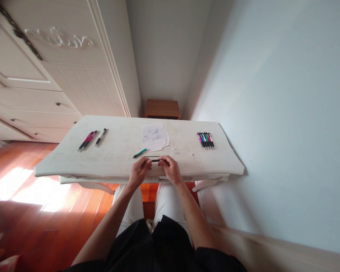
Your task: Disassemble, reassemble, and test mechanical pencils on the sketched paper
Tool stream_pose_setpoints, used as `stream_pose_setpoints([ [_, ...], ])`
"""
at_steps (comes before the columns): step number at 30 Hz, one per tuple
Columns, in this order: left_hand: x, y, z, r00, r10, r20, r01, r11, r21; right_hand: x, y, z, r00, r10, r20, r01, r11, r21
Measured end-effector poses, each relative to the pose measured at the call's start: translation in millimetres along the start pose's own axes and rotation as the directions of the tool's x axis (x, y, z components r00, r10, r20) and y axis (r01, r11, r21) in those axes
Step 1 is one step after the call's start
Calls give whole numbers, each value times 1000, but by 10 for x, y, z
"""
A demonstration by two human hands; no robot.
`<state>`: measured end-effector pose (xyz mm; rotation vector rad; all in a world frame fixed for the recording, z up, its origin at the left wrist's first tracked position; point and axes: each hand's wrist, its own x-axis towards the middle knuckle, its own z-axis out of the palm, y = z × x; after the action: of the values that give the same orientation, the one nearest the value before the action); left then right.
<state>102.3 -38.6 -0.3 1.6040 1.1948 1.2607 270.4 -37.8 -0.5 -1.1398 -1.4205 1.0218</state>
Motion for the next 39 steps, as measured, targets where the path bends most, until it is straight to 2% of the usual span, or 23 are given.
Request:
stream_pose_setpoints([
  [6,-2,22,5,999,-8,-32,9,1000,14,9,6,10,998,64,-21,-62,994,85],
  [14,0,7,6,999,4,-34,-3,1000,15,3,-22,-11,996,61,-71,-54,994,96],
  [18,-1,-4,9,999,16,-38,-15,1000,22,59,43,-209,991,25,-133,-25,1000,1],
  [23,-9,-18,29,998,43,-48,-39,996,76,303,126,-655,967,-138,-215,83,966,-246],
  [26,-10,-33,47,995,83,-60,-73,986,150,491,166,-867,962,-220,-164,124,881,-457],
  [30,0,-60,68,987,147,-69,-131,971,199,687,265,-964,970,-242,-12,182,759,-625],
  [35,12,-94,83,981,184,-56,-166,958,235,773,402,-937,968,-226,108,240,710,-662],
  [39,10,-126,115,978,205,-33,-187,939,290,764,464,-954,956,-274,106,281,748,-602],
])
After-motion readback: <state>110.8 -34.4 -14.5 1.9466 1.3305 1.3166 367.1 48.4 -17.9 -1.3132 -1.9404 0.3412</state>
